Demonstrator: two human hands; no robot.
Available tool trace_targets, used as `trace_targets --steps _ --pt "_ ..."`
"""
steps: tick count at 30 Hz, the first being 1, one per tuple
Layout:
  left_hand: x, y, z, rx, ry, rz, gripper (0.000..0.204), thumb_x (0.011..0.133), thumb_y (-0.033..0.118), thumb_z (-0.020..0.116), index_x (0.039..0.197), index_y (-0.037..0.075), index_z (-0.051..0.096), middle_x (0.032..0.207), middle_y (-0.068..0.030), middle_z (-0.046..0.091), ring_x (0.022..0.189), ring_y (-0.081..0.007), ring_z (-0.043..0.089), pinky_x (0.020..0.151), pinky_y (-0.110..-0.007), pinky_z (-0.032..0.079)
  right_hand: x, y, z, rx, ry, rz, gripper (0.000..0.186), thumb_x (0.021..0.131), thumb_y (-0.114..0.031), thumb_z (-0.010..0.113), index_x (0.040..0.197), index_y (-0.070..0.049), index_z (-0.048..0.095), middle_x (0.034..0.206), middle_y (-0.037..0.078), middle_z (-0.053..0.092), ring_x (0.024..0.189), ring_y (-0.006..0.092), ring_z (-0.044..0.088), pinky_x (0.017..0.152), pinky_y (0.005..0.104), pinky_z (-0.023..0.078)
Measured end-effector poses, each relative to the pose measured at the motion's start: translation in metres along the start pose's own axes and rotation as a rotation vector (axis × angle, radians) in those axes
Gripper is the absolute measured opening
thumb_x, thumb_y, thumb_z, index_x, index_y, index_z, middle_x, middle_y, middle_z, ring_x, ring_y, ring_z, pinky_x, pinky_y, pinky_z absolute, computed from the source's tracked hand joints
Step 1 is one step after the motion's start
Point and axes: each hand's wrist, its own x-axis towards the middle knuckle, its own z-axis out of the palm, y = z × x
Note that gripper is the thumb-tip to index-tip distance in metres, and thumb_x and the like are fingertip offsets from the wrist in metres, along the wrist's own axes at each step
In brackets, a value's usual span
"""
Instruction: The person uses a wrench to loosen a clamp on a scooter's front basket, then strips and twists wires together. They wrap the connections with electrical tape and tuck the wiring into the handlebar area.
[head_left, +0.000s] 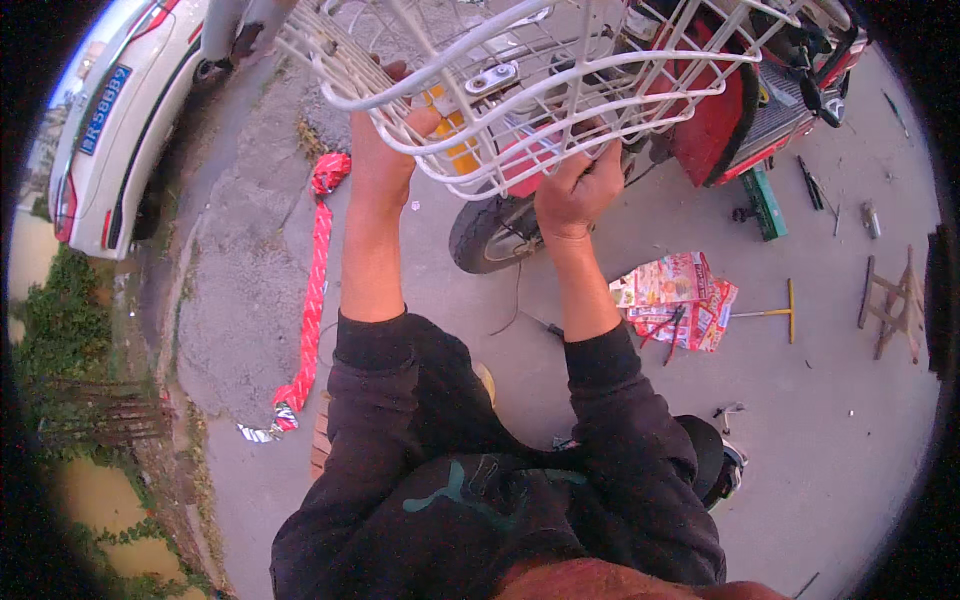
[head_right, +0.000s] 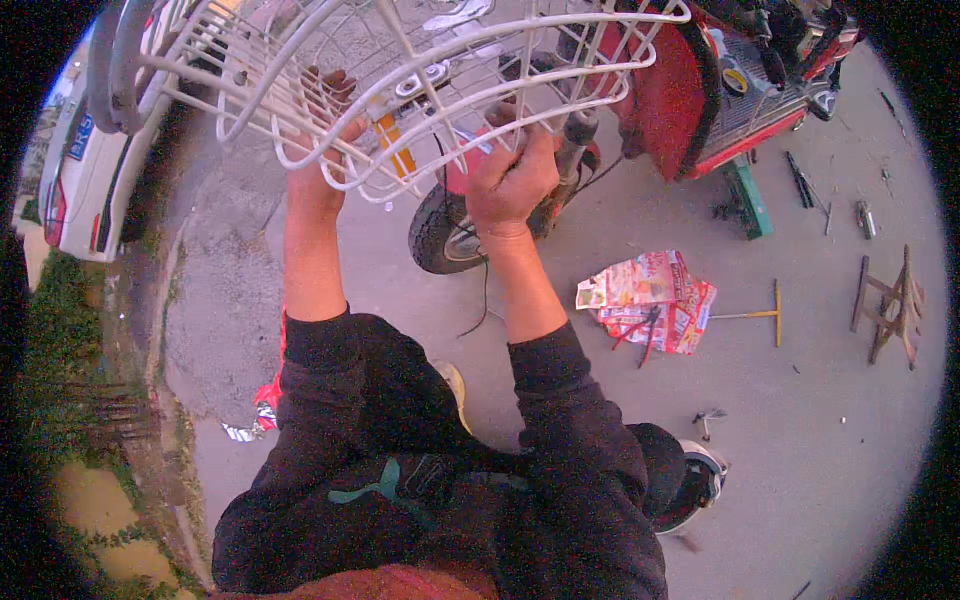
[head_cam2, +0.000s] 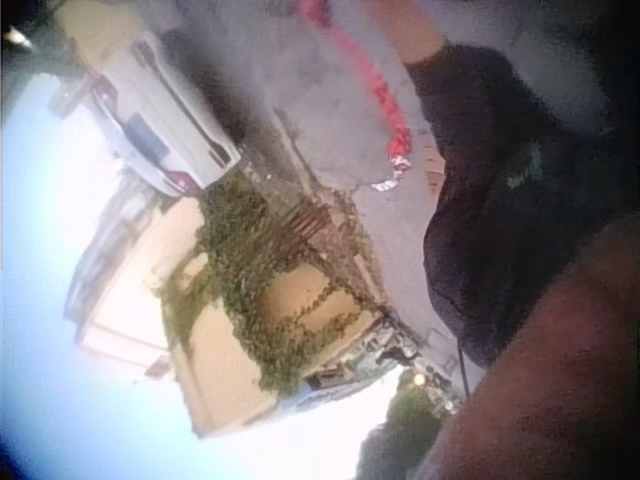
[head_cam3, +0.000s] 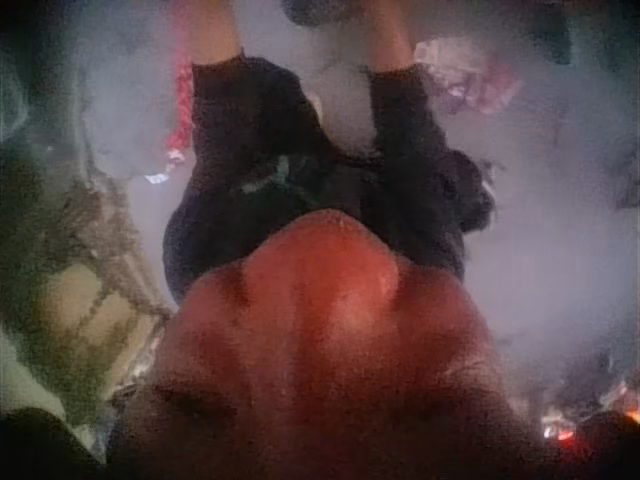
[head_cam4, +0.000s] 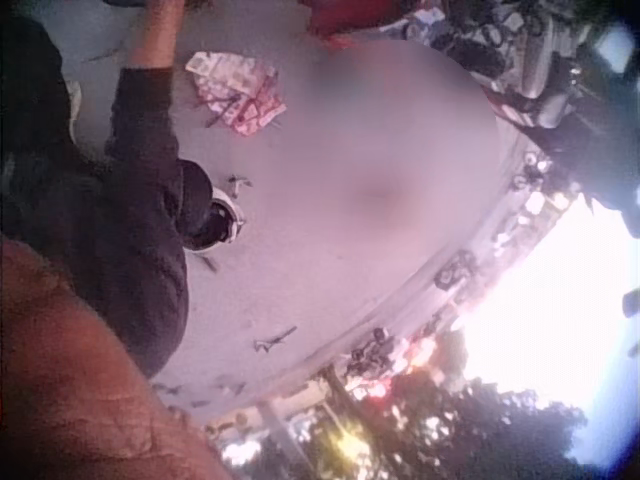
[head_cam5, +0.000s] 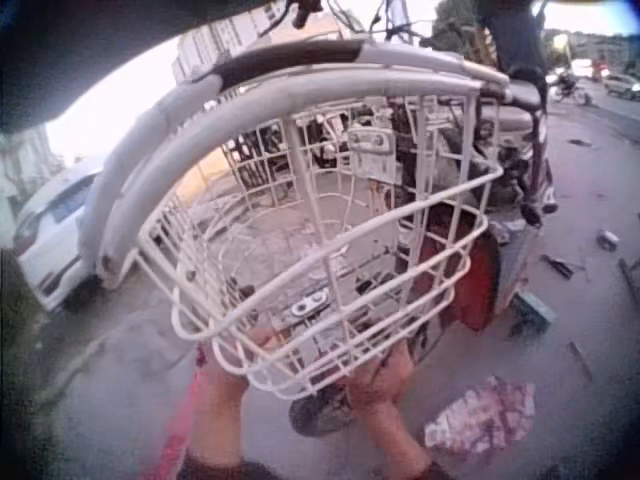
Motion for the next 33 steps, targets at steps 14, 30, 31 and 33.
trace_targets --steps 14,30,31,33 --pt "-0.013 0.001 -0.01 0.259 0.127 -0.117 0.031 0.077 0.006 0.066 0.107 -0.001 0.068 0.114 -0.0132 0.065 0.103 -0.0224 0.061 0.092 -0.041 0.05 0.004 0.024 0.032 0.578 0.241 0.436 0.034 0.09 -0.015 0.044 0.109 0.006 0.063 0.093 0.01 0.071 0.083 0.0161 0.065 0.075 0.0309 0.053" --pt "-0.004 -0.002 -0.014 -0.095 0.03 -0.033 0.09 0.075 -0.005 0.07 0.154 0.007 0.029 0.143 -0.017 0.05 0.136 -0.0303 0.048 0.113 -0.044 0.043 0.01 0.048 0.061 0.947 0.365 0.648 0.02 0.097 -0.02 0.056 0.099 0.0 0.062 0.093 0.009 0.067 0.08 0.02 0.067 0.074 0.0347 0.058" --pt "-0.004 -0.004 -0.016 -0.109 0.021 -0.026 0.089 0.076 -0.005 0.07 0.154 0.006 0.028 0.143 -0.017 0.05 0.136 -0.0301 0.047 0.113 -0.044 0.042 0.011 0.047 0.064 0.861 0.382 0.695 0.021 0.098 -0.022 0.056 0.096 -0.002 0.06 0.094 0.01 0.066 0.081 0.0213 0.067 0.076 0.0359 0.058" --pt "-0.007 -0.005 -0.017 -0.09 0.009 -0.031 0.085 0.08 -0.001 0.068 0.155 0.005 0.027 0.144 -0.0171 0.049 0.137 -0.0294 0.046 0.115 -0.043 0.039 0.014 0.045 0.07 0.841 0.396 0.758 0.021 0.098 -0.022 0.056 0.1 -0.002 0.06 0.097 0.01 0.066 0.084 0.0216 0.067 0.077 0.0363 0.058"
